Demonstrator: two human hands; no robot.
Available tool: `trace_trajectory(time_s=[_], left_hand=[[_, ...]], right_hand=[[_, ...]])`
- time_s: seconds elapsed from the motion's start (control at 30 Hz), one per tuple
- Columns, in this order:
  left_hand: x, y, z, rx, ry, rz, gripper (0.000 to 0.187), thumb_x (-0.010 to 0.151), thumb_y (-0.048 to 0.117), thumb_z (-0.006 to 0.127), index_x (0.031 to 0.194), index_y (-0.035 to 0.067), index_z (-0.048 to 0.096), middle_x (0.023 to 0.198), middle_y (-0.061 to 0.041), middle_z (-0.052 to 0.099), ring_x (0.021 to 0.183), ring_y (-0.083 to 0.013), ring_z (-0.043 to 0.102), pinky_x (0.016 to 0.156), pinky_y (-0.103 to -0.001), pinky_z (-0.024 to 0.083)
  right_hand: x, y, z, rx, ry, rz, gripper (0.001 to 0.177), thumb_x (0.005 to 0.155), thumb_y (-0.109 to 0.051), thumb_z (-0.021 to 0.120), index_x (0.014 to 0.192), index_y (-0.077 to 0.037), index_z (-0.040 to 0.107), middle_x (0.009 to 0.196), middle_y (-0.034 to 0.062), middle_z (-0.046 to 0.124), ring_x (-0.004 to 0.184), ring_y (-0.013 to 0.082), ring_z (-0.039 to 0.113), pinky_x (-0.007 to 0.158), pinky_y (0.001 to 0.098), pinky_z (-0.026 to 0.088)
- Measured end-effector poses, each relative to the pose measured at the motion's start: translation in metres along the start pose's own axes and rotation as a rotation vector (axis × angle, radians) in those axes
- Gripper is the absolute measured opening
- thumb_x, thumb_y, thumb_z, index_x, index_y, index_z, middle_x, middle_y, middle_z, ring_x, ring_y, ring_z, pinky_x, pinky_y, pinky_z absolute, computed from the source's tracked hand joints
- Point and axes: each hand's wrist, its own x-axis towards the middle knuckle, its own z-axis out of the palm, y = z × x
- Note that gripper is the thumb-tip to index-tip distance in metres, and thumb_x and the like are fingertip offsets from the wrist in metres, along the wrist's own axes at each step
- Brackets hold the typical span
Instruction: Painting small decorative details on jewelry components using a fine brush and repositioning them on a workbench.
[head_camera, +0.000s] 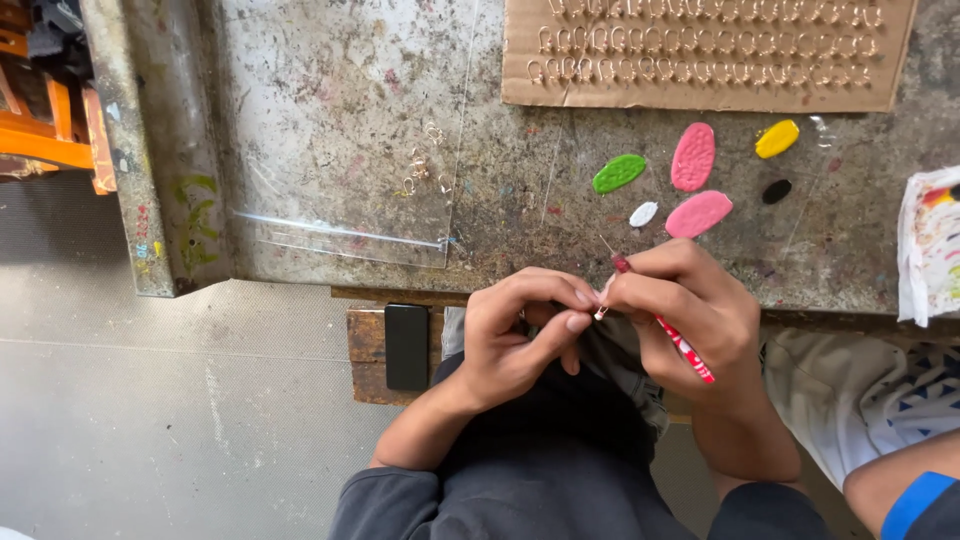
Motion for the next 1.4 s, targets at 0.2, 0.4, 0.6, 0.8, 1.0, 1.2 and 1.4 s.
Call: trace_trajectory(time_s=[0.2,0.4,0.6,0.8,1.0,1.2,1.4], left_hand=[[-0.011,-0.004,-0.002,-0.125,0.005,-0.118,0.011,0.096,-0.009,0.067,0.107,-0.009,0.064,0.087,-0.017,0.070,0.045,-0.0165,0.067,0.050,-0.027,0.055],[-0.008,0.004,-0.004,-0.132,-0.039,-0.184,0.017,0.093,-0.007,0.072,0.108,-0.007,0.065,0.088,-0.018,0.073,0.046,-0.0135,0.066,0.050,-0.026,0.053],[-0.005,0.010,-0.006,-0.106,-0.056,-0.232,0.018,0.090,-0.005,0.076,0.106,-0.006,0.067,0.086,-0.015,0.073,0.044,-0.0103,0.062,0.046,-0.023,0.050],[0.006,0.021,-0.001,-0.035,-0.091,-0.222,0.006,0.090,0.000,0.076,0.094,-0.003,0.072,0.077,-0.013,0.070,0.044,-0.0105,0.062,0.045,-0.023,0.049],[0.012,0.038,0.006,0.217,-0.151,-0.243,0.008,0.098,0.005,0.063,0.092,0.001,0.062,0.096,-0.021,0.071,0.050,-0.0118,0.064,0.061,-0.019,0.055],[0.006,0.024,0.013,0.198,-0.037,-0.165,0.003,0.100,-0.002,0.057,0.098,-0.002,0.056,0.070,-0.017,0.062,0.046,-0.0140,0.061,0.080,-0.031,0.059],[0.001,0.011,0.011,0.224,0.010,-0.115,0.007,0.099,-0.006,0.058,0.103,-0.002,0.055,0.082,-0.021,0.063,0.048,-0.0169,0.066,0.085,-0.035,0.062]], right_hand=[[0.006,-0.010,-0.004,-0.022,-0.048,-0.094,0.023,0.097,0.011,0.063,0.085,-0.003,0.076,0.082,0.0134,0.065,0.066,0.0296,0.062,0.060,0.0389,0.054],[0.010,-0.013,-0.006,-0.077,-0.066,-0.174,0.026,0.100,0.009,0.060,0.084,-0.004,0.076,0.080,0.0126,0.065,0.067,0.0297,0.063,0.060,0.0395,0.056],[0.004,-0.018,-0.006,-0.066,-0.027,-0.175,0.018,0.095,0.006,0.067,0.084,-0.004,0.078,0.081,0.0121,0.070,0.066,0.0272,0.066,0.062,0.0380,0.058],[0.006,-0.026,-0.020,-0.069,0.048,-0.197,0.016,0.094,0.006,0.066,0.088,-0.001,0.078,0.083,0.0150,0.074,0.068,0.0276,0.070,0.063,0.0369,0.061],[-0.044,-0.027,-0.068,-0.170,0.141,0.185,0.034,0.103,-0.017,0.049,0.125,0.003,0.064,0.118,0.0243,0.073,0.109,0.0386,0.081,0.094,0.0396,0.070],[-0.065,-0.017,-0.116,-0.482,0.272,0.367,0.016,0.120,0.020,0.057,0.121,0.021,0.042,0.108,0.0433,0.067,0.084,0.0372,0.070,0.073,0.0368,0.055],[-0.085,-0.018,-0.136,-0.890,0.162,0.304,0.010,0.111,0.030,0.080,0.113,0.020,0.080,0.119,0.0346,0.072,0.110,0.0442,0.072,0.101,0.0518,0.060]])
